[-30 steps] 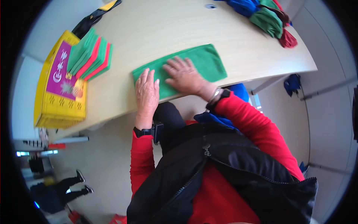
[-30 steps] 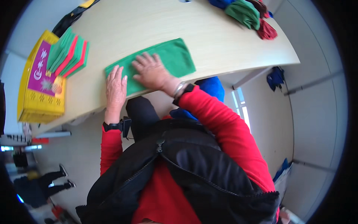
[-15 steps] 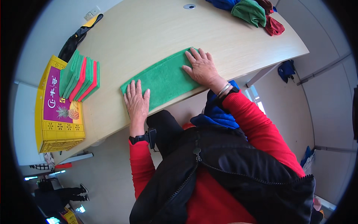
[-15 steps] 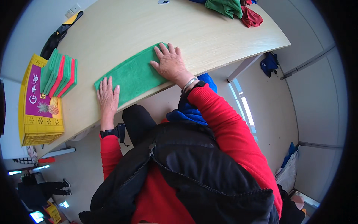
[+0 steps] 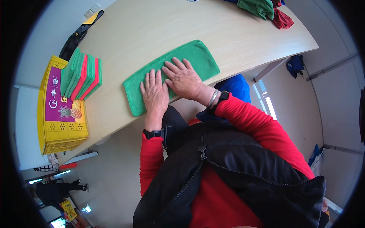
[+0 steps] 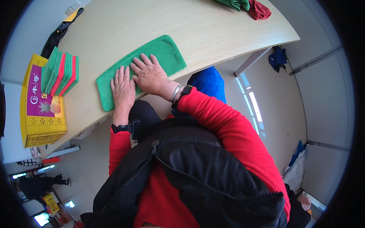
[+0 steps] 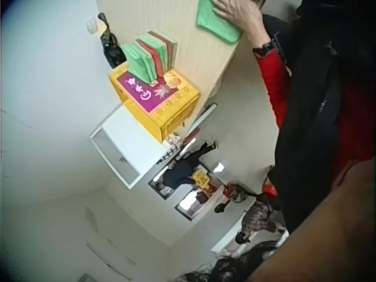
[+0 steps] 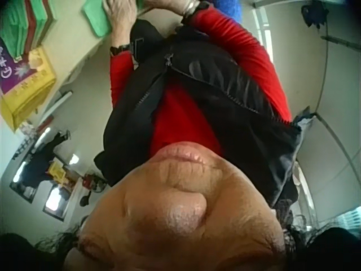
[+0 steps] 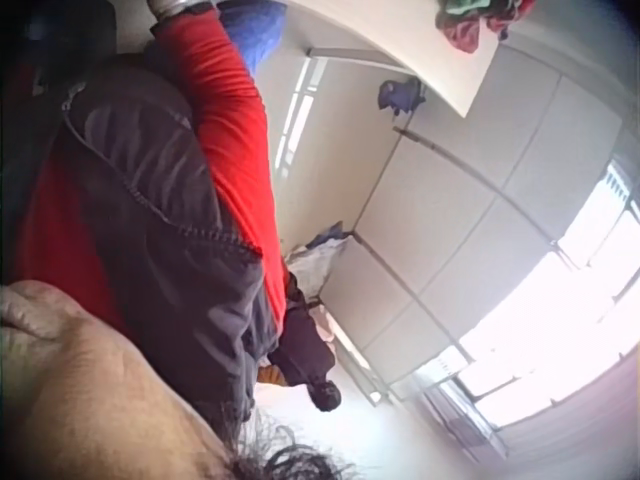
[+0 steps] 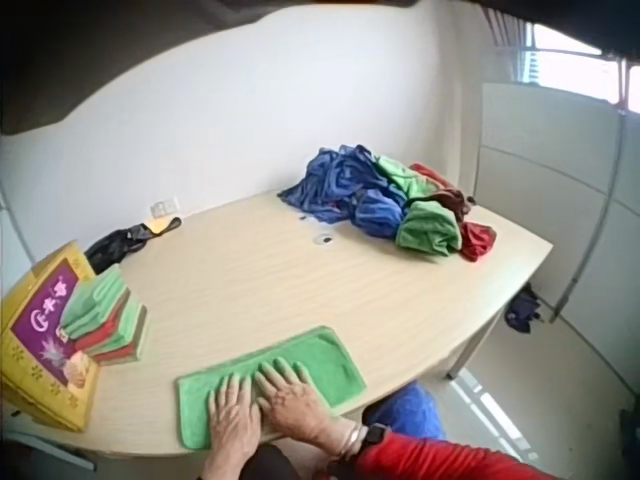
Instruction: Fold green cloths into small squares on a table.
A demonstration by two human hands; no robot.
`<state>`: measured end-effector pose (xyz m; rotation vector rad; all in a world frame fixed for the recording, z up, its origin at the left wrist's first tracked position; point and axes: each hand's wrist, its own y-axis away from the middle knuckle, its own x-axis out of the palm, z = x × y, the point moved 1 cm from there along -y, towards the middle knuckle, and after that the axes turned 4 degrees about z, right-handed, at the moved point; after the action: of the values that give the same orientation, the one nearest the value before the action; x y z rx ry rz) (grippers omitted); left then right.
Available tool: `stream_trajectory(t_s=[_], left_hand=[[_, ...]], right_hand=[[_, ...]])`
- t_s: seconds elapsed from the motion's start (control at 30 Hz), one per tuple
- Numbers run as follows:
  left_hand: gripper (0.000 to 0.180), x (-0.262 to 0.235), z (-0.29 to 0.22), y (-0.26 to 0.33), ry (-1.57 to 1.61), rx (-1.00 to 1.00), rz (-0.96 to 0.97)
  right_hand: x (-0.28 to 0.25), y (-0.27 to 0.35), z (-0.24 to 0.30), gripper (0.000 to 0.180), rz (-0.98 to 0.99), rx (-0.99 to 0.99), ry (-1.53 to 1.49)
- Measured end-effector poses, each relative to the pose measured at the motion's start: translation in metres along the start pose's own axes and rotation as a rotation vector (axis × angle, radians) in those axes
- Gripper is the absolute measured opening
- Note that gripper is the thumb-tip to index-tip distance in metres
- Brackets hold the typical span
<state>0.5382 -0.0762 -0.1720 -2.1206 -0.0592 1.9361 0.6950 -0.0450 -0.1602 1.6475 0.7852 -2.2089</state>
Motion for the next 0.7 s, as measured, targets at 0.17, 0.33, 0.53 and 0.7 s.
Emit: stream_trajectory(t_s=[0.17,0.33,0.53,0.7], left_hand=[[0.055,-0.001,0.024,0.021,-0.072,-0.075,0.012],[0.055,-0.006,0.064,0.04,-0.079,-0.201,0.006],[0.055,-0.005,0.1,0.071,-0.16,-0.348,0.034],[0.053,-0.025,0.081,0.061,-0.185,-0.251,-0.053]], right_hand=[[0.005,0.022,-0.032,0.053,-0.082,0.05,0.092],[0.001,0.036,-0.067,0.052,-0.108,0.162,0.187],[-0.002,0.048,-0.091,0.053,-0.07,0.261,0.2],[-0.009,0.035,-0.075,0.054,-0.087,0.206,0.285]])
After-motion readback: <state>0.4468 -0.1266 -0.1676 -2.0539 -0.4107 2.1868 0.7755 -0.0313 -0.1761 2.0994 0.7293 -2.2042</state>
